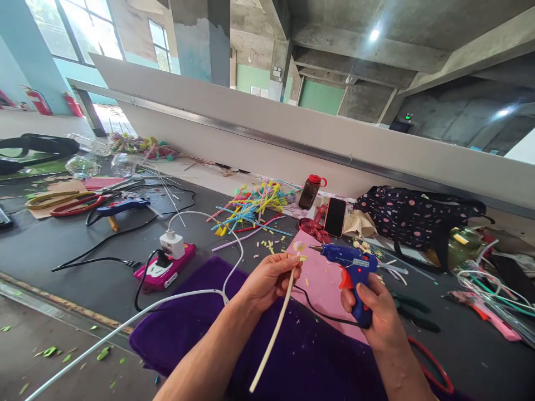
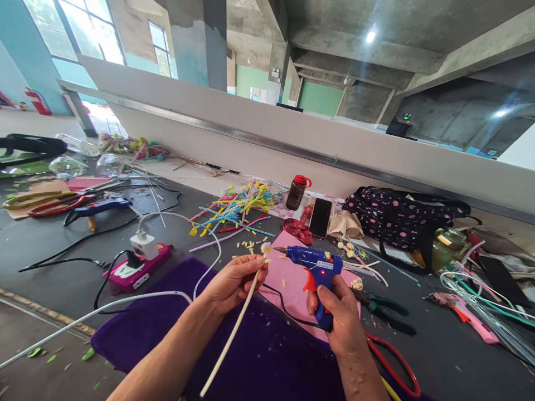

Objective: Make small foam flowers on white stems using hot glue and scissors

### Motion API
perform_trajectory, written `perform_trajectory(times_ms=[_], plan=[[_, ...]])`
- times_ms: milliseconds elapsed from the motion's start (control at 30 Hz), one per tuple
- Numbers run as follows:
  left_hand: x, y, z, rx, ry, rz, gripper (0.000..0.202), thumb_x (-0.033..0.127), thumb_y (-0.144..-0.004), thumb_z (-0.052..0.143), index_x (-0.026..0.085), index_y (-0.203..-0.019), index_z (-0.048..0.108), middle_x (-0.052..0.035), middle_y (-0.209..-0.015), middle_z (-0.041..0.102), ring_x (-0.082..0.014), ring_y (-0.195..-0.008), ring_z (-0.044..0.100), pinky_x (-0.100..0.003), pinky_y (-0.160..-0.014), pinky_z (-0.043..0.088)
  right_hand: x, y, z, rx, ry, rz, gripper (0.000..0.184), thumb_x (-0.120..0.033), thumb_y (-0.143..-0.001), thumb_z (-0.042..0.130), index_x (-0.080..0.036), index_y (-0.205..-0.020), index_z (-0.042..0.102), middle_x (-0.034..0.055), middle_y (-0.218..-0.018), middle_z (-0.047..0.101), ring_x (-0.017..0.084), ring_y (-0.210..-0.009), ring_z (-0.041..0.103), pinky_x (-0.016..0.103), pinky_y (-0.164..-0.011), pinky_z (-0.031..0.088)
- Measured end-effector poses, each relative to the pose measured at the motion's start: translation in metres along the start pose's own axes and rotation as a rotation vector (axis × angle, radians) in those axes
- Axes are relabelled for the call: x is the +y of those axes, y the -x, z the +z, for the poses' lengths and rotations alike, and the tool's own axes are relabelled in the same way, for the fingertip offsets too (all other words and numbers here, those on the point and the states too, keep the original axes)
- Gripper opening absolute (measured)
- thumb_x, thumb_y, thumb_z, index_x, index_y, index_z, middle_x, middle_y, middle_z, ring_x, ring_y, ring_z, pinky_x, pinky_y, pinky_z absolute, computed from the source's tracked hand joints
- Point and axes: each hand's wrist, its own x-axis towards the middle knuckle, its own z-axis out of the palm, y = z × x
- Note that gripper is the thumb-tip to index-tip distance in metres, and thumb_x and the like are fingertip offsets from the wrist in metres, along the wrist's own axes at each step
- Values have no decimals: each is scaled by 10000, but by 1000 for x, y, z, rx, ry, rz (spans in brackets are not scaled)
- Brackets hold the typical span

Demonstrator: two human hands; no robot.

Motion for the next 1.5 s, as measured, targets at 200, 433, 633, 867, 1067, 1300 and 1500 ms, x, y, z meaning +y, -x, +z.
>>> perform_trajectory(times_ms=[200, 433, 633, 867, 1067, 1300, 1500], plan=[[-1, -1, 0, -4, -20, -21, 232, 296, -698, 693, 101, -667, 573, 21, -535, 535, 0, -317, 347, -123, -271, 166, 0, 8, 7, 89, 214, -43, 217, -379, -693, 655, -192, -762, 567, -17, -521, 550, 123, -481, 465, 247, -479, 366], [-1, -1, 0, 0, -21, 4, 234, 304, -701, 689, 113, -657, 560, 23, -550, 547, -1, -319, 358, -122, -273, 183, 4, 8, 5, 139, 340, -100, 191, -359, -697, 645, -192, -760, 579, -7, -532, 559, 132, -492, 488, 248, -466, 384], [0, -1, 1, 56, -44, 11, 234, 313, -680, 696, 116, -670, 570, 30, -538, 542, -1, -317, 349, -127, -274, 178, 3, 12, 7, 184, 464, -182, 181, -347, -695, 645, -207, -804, 610, -7, -557, 560, 142, -514, 496, 245, -440, 378], [-1, -2, 1, 72, -61, 11, 235, 311, -666, 704, 114, -675, 576, 29, -520, 540, -5, -318, 355, -129, -274, 174, 1, 14, 13, 221, 543, -226, 187, -327, -696, 640, -216, -845, 618, -25, -576, 571, 131, -514, 493, 245, -476, 389], [-1, -2, 0, 75, -70, 8, 234, 321, -690, 685, 117, -672, 574, 31, -518, 521, -7, -321, 338, -133, -277, 175, 0, 14, 14, 224, 597, -255, 204, -341, -706, 630, -205, -858, 628, -9, -592, 586, 146, -524, 508, 262, -491, 395], [0, -2, -1, 80, -63, 36, 249, 339, -692, 685, 120, -664, 568, 36, -515, 512, -7, -322, 338, -132, -283, 177, 3, 15, 12, 211, 493, -211, 163, -327, -692, 652, -214, -805, 617, -17, -570, 580, 138, -515, 504, 253, -482, 398], [1, -2, -1, 90, -49, 64, 233, 318, -686, 687, 113, -668, 578, 39, -519, 517, -3, -327, 331, -134, -285, 181, 5, 0, -3, 153, 226, -88, 154, -336, -737, 644, -199, -764, 578, -24, -551, 567, 118, -511, 503, 237, -511, 405]])
